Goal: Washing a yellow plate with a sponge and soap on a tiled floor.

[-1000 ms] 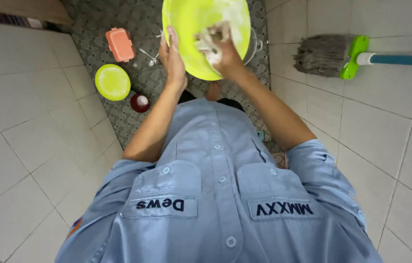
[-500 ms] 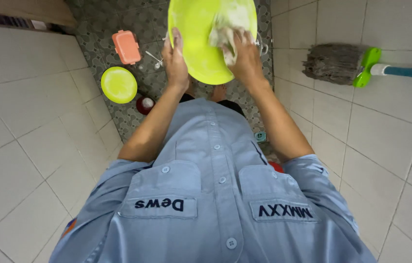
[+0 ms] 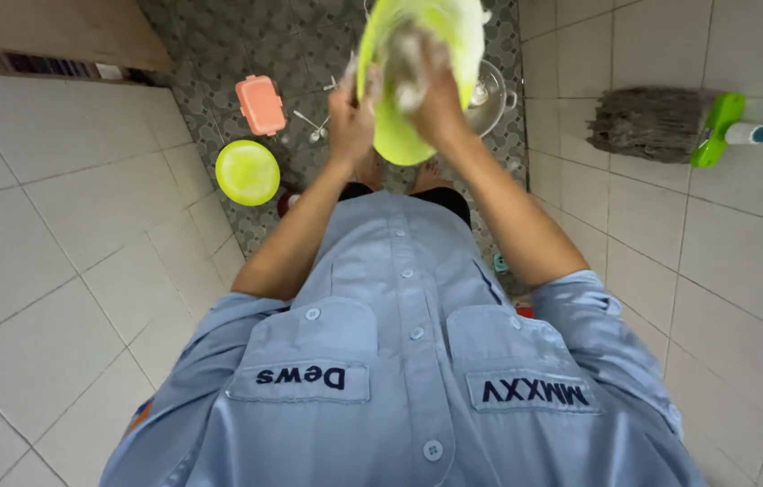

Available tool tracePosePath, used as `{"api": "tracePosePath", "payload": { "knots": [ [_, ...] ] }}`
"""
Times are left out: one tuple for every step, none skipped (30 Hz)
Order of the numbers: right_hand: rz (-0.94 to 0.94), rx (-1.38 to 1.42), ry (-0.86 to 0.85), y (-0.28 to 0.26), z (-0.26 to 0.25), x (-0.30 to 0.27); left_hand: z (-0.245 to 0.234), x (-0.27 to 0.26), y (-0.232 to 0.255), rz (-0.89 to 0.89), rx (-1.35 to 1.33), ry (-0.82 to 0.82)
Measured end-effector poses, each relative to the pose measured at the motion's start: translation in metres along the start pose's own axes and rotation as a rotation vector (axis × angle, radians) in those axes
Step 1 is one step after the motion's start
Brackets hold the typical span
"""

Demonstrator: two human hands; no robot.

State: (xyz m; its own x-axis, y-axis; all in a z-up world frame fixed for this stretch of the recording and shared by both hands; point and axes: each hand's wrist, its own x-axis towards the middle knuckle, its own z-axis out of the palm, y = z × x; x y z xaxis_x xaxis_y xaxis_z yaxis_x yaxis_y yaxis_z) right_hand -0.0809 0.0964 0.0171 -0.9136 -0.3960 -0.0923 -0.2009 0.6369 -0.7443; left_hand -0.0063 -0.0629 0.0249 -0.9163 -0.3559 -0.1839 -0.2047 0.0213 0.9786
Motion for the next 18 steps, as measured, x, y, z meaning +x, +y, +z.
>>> {"api": "tracePosePath", "payload": {
  "knots": [
    [-0.152, -0.072, -0.067, -0.002, 0.004, -0.008, -0.008, 0.004, -0.007, 0.026, -0.025, 0.020],
    [-0.304, -0.141, -0.131, -0.004, 0.008, -0.014, -0.016, 0.011, -0.013, 0.055, -0.047, 0.037],
    [-0.304, -0.140, -0.123, 0.004, 0.010, -0.006, -0.022, 0.012, -0.005, 0.061, -0.044, 0.032],
    [-0.218, -0.156, -0.169, 0.013, 0.012, -0.001, -0.026, 0.011, 0.003, 0.157, -0.073, 0.007],
    [-0.132, -0.171, -0.215, 0.024, 0.015, 0.004, -0.031, 0.010, 0.009, 0.252, -0.101, -0.020],
    [-0.124, -0.171, -0.214, 0.017, 0.014, 0.009, -0.027, 0.009, 0.012, 0.248, -0.102, -0.027],
    [-0.053, -0.110, -0.126, 0.010, 0.015, 0.014, -0.023, 0.008, 0.015, 0.225, -0.049, -0.040],
    [0.015, -0.048, -0.048, 0.004, 0.015, 0.019, -0.020, 0.005, 0.017, 0.198, 0.005, -0.044],
    [0.020, -0.046, -0.055, -0.004, 0.019, 0.009, -0.020, 0.008, 0.011, 0.190, 0.006, -0.043],
    [-0.119, -0.020, -0.036, -0.013, 0.022, 0.003, -0.020, 0.015, 0.006, 0.085, -0.027, 0.020],
    [-0.258, 0.006, -0.019, -0.022, 0.024, -0.003, -0.020, 0.021, 0.002, -0.021, -0.059, 0.082],
    [-0.258, 0.007, -0.016, -0.023, 0.019, -0.005, -0.025, 0.023, 0.006, -0.020, -0.058, 0.080],
    [-0.315, -0.115, -0.100, -0.024, 0.014, -0.007, -0.031, 0.025, 0.010, -0.021, -0.152, 0.124],
    [-0.372, -0.240, -0.185, -0.023, 0.008, -0.009, -0.034, 0.027, 0.014, -0.023, -0.249, 0.170],
    [-0.372, -0.243, -0.184, -0.013, 0.008, -0.002, -0.029, 0.028, 0.014, -0.021, -0.252, 0.168],
    [-0.253, -0.270, -0.191, -0.004, 0.009, 0.002, -0.025, 0.024, 0.013, 0.075, -0.247, 0.200],
    [-0.133, -0.296, -0.200, 0.006, 0.011, 0.005, -0.021, 0.021, 0.012, 0.171, -0.242, 0.231],
    [-0.129, -0.296, -0.198, 0.010, 0.019, 0.000, -0.017, 0.026, 0.004, 0.170, -0.242, 0.227]
  ]
}}
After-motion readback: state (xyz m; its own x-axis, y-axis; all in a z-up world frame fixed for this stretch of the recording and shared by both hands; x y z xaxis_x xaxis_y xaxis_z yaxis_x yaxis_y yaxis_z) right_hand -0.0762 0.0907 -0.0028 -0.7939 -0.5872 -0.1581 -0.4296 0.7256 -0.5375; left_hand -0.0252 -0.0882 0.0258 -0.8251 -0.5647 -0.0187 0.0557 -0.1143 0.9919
